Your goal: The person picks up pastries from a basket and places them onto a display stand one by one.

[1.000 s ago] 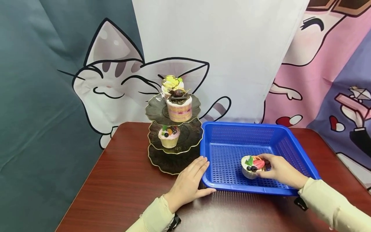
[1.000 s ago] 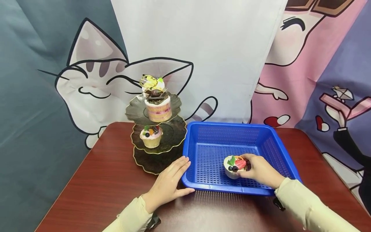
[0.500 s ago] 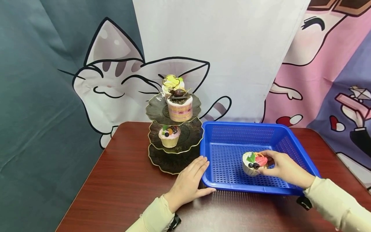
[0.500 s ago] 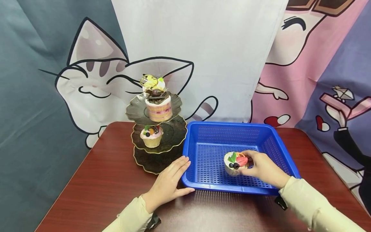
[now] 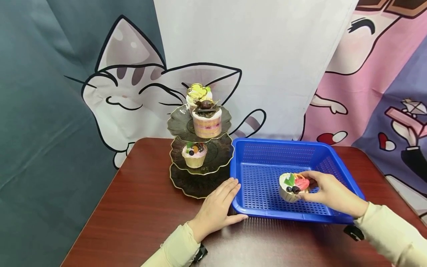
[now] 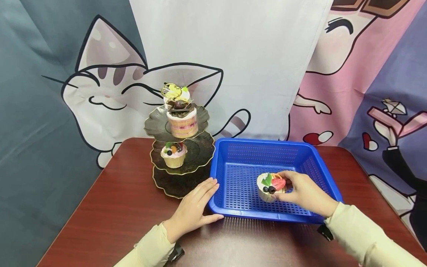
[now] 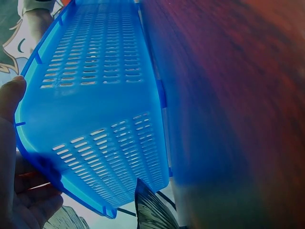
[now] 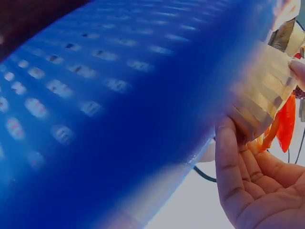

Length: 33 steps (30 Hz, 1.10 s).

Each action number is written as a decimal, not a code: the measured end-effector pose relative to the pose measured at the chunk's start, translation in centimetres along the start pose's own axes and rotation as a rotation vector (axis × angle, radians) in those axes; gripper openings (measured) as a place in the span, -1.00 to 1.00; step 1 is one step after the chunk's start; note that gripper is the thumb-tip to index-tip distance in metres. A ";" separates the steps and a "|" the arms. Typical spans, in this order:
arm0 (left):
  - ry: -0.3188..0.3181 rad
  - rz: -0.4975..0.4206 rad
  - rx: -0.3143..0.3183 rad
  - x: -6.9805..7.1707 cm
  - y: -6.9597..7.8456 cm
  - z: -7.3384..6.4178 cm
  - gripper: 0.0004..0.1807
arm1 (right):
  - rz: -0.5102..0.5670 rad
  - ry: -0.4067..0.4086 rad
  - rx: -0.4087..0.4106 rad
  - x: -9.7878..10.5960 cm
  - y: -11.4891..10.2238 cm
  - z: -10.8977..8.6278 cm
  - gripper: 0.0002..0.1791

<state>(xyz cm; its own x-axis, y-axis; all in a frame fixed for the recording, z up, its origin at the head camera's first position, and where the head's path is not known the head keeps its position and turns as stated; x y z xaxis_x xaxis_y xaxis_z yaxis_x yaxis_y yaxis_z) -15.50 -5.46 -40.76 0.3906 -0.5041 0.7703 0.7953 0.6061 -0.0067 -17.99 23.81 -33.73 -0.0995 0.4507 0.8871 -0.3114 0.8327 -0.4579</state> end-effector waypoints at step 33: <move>-0.026 0.002 0.011 0.1 0.1 -0.1 -0.12 | 0.072 -0.025 0.114 1.2 -6.1 7.1 -0.42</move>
<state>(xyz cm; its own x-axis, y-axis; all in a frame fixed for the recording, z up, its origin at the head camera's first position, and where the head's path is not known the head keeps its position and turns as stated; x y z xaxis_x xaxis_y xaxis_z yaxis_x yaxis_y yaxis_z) -15.33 -5.54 -40.75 0.3803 -0.4866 0.7865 0.7894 0.6139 -0.0018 -22.89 16.93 -29.48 -0.1484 0.4983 0.8542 -0.4079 0.7560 -0.5119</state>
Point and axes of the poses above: each hand's wrist, its own z-axis towards the middle knuckle, its own x-axis out of the back of the hand, y = z × x, the point moved 4 cm from there along z, towards the middle knuckle, and after that the axes turned 5 degrees about -x, right-handed, at the moved point
